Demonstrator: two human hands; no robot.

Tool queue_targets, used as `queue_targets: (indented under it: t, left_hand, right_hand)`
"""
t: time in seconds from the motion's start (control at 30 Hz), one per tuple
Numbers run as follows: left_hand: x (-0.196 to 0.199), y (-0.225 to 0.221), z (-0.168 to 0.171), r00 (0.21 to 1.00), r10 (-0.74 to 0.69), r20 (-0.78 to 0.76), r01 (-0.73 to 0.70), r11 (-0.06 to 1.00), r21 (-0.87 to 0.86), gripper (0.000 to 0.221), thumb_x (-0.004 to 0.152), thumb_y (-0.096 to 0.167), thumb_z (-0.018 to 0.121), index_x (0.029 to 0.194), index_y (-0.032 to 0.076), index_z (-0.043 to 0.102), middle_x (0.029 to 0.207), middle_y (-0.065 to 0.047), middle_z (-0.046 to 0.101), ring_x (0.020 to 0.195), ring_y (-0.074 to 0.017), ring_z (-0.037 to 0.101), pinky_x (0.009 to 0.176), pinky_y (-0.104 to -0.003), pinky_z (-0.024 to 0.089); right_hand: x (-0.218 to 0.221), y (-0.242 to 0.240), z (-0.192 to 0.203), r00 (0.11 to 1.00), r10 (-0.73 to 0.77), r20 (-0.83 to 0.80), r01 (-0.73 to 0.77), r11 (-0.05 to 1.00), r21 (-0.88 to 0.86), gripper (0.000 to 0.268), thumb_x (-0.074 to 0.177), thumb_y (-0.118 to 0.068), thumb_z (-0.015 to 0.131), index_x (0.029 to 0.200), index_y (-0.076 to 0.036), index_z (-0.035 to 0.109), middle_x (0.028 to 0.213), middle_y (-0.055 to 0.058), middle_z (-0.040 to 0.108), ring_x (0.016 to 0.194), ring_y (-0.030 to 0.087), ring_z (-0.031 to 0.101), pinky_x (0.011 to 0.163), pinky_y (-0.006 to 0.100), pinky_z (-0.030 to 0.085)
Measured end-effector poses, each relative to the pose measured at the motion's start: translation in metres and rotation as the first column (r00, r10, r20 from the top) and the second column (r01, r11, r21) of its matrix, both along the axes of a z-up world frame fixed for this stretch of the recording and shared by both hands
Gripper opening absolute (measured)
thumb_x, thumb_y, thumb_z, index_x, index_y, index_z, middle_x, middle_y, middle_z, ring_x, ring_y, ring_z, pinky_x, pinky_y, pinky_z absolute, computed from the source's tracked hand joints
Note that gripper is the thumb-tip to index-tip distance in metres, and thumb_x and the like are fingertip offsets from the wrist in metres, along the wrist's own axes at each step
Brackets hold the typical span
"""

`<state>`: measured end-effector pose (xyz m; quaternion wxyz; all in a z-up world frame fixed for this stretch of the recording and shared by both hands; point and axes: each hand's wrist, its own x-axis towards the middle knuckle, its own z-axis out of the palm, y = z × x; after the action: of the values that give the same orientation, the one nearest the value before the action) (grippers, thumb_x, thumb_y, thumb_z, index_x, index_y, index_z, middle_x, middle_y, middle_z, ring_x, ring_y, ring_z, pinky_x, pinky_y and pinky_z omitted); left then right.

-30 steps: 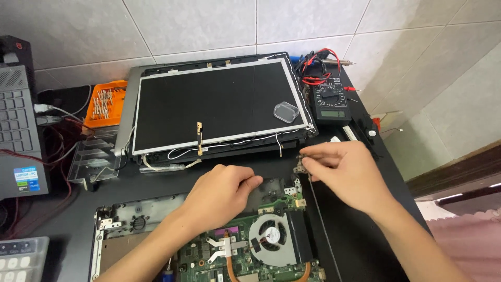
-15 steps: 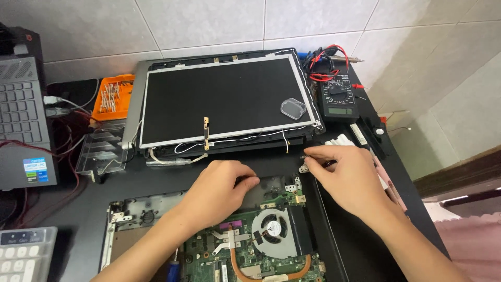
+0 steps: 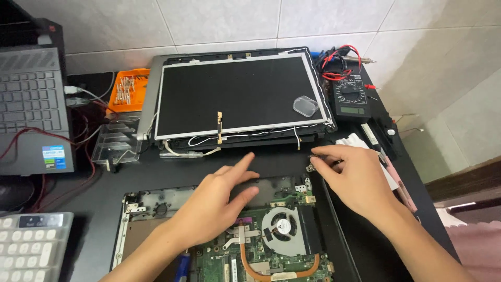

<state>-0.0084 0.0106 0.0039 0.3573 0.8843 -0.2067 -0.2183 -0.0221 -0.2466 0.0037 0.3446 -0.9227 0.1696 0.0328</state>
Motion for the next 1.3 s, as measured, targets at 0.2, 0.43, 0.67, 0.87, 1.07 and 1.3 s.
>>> queue_targets:
  t: [0.2, 0.43, 0.67, 0.87, 1.07, 1.3]
  left_hand:
    - [-0.005, 0.012, -0.009, 0.999, -0.045, 0.026, 0.049, 0.989, -0.136, 0.064, 0.1, 0.022, 0.054, 0.16, 0.014, 0.032, 0.152, -0.007, 0.058, 0.139, -0.0269, 0.053, 0.104, -0.041, 0.046]
    - [-0.002, 0.038, -0.004, 0.954, -0.102, 0.283, 0.147, 0.979, -0.143, 0.043, 0.099, 0.023, 0.06, 0.138, 0.005, 0.061, 0.143, -0.011, 0.066, 0.134, -0.0296, 0.059, 0.109, -0.043, 0.044]
    - [-0.003, 0.057, -0.004, 0.951, -0.046, 0.305, 0.098, 0.983, -0.157, 0.032, 0.097, 0.024, 0.062, 0.123, 0.01, 0.073, 0.123, -0.004, 0.079, 0.119, -0.0208, 0.07, 0.096, -0.036, 0.056]
    - [-0.003, 0.058, -0.008, 0.943, -0.116, 0.311, 0.176, 0.969, -0.174, 0.028, 0.098, 0.023, 0.062, 0.118, 0.007, 0.074, 0.111, -0.004, 0.08, 0.104, -0.0217, 0.073, 0.085, -0.036, 0.058]
    - [0.0, 0.055, -0.006, 0.933, -0.153, 0.325, 0.222, 0.956, -0.19, 0.027, 0.1, 0.022, 0.06, 0.117, 0.006, 0.073, 0.107, -0.005, 0.079, 0.1, -0.0219, 0.072, 0.082, -0.035, 0.057]
    - [-0.001, 0.062, -0.01, 0.926, -0.089, 0.366, 0.182, 0.957, -0.226, 0.024, 0.098, 0.02, 0.062, 0.111, 0.006, 0.075, 0.104, -0.005, 0.081, 0.094, -0.0204, 0.074, 0.079, -0.033, 0.058]
  right_hand:
    - [-0.002, -0.003, -0.011, 0.968, 0.136, 0.211, -0.135, 0.991, -0.018, 0.022, 0.089, -0.021, 0.071, 0.105, -0.013, 0.083, 0.11, -0.005, 0.083, 0.091, 0.01, 0.075, 0.084, 0.024, 0.062]
    - [-0.006, -0.004, -0.013, 0.76, 0.482, 0.435, -0.378, 0.873, -0.307, 0.018, 0.09, -0.019, 0.072, 0.103, -0.014, 0.083, 0.109, -0.002, 0.078, 0.096, 0.019, 0.069, 0.093, 0.036, 0.052]
    - [0.011, -0.001, -0.03, 0.522, 0.843, 0.131, -0.806, 0.538, -0.246, 0.035, 0.091, 0.001, 0.056, 0.114, -0.012, 0.077, 0.102, -0.003, 0.071, 0.091, 0.019, 0.061, 0.074, 0.032, 0.052]
    - [0.018, 0.001, -0.03, 0.456, 0.877, -0.15, -0.848, 0.378, -0.371, 0.056, 0.073, 0.024, 0.05, 0.108, -0.014, 0.073, 0.1, -0.004, 0.059, 0.088, 0.02, 0.053, 0.044, 0.042, 0.037]
    - [0.018, -0.005, -0.032, 0.359, 0.93, -0.08, -0.86, 0.297, -0.415, 0.045, 0.08, 0.02, 0.055, 0.109, -0.009, 0.073, 0.097, -0.002, 0.059, 0.082, 0.019, 0.05, 0.049, 0.038, 0.04]
    - [0.027, -0.005, -0.03, 0.345, 0.938, -0.019, -0.888, 0.32, -0.33, 0.033, 0.084, 0.017, 0.051, 0.095, -0.009, 0.069, 0.095, 0.0, 0.061, 0.086, 0.02, 0.052, 0.063, 0.034, 0.047]
